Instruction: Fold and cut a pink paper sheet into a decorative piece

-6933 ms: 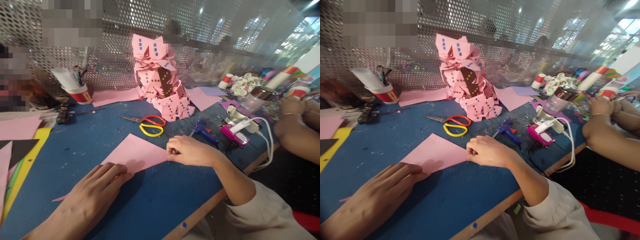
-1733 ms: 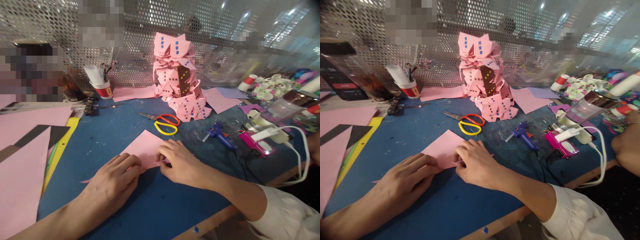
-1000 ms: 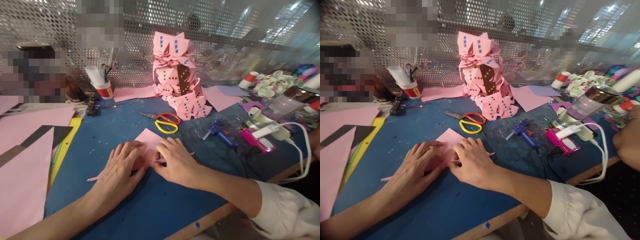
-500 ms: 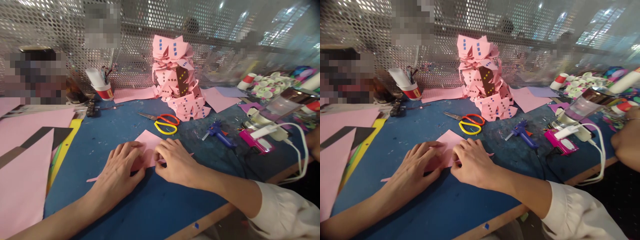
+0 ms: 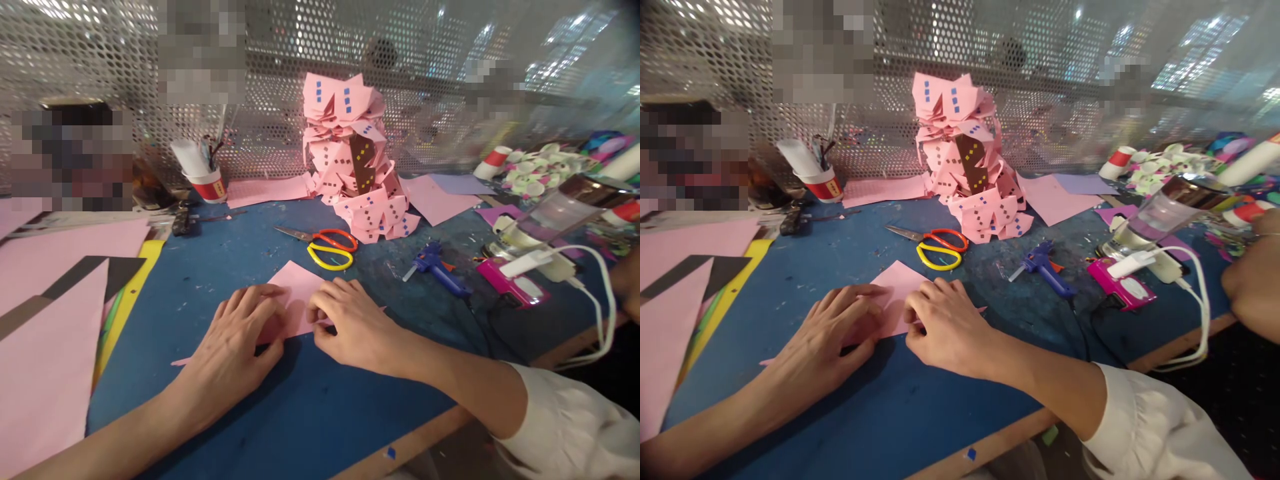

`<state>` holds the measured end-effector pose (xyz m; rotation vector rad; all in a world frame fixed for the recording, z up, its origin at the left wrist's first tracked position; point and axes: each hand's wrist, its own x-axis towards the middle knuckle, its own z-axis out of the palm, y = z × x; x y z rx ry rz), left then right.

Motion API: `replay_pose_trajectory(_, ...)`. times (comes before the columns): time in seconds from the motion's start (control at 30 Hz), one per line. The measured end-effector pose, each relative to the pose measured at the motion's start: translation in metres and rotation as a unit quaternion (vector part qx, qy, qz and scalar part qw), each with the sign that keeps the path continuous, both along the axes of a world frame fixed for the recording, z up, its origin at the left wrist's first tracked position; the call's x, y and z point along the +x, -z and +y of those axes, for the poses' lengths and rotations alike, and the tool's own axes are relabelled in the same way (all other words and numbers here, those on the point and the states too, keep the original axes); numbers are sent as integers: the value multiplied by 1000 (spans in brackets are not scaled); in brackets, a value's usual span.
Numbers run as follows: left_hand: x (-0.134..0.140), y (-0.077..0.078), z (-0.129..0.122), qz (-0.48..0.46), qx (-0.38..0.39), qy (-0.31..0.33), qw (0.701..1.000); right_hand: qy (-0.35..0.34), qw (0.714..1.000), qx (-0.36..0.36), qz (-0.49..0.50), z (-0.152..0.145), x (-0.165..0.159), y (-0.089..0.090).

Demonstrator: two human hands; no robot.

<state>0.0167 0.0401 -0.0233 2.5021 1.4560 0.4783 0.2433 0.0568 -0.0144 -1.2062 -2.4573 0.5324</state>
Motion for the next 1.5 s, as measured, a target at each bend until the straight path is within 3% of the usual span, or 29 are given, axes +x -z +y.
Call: replay_pose_trajectory(1.5, -9, -7, -2, -9, -15, 41, 999, -9, 1000, -7, -12, 0, 1, -4)
